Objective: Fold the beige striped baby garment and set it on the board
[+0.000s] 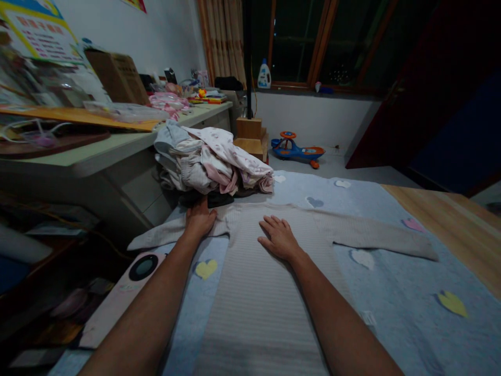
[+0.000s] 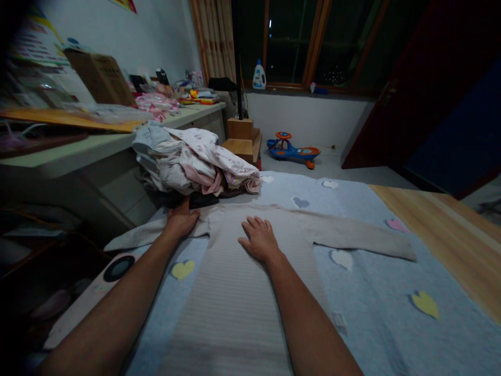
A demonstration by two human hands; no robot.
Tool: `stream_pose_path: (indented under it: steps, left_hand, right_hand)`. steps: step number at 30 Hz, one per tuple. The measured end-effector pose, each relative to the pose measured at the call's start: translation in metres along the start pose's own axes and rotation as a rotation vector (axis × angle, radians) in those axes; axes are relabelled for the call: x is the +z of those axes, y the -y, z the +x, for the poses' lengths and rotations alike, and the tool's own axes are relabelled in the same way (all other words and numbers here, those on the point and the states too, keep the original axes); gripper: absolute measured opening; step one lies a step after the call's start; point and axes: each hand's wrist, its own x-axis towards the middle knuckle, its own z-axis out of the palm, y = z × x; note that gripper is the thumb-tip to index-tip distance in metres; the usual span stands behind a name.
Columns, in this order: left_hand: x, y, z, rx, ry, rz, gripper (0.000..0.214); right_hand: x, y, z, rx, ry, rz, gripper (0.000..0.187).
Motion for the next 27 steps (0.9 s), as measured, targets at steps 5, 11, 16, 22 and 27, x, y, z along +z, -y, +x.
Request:
stream_pose_path:
  steps: [5,11,16,22,27]
  left_hand:
    - [0.006,0.000,0.002,-0.050,0.090,0.045,0.079]
    - [0.006,-0.007,-0.012,-0.014,0.087,0.096,0.079]
    - [0.006,-0.003,-0.031,0.044,-0.020,0.128,0.072]
    - [0.005,0.020,-0.041,0.077,0.011,0.191,0.060]
    - [-0.002,0.024,-0.041,0.083,-0.016,0.216,0.049]
  right_hand:
    - [-0.001,0.001,0.000,0.005,0.001,0.018,0.058]
    - [0.000,0.001,0.000,0.002,-0.012,0.019,0.057]
    - [0.003,-0.001,0.001,-0.002,-0.015,0.017,0.058]
    - [0.003,-0.004,0.000,-0.012,-0.020,0.022,0.057]
    - [0.003,-0.004,0.000,-0.015,-0.022,0.023,0.056]
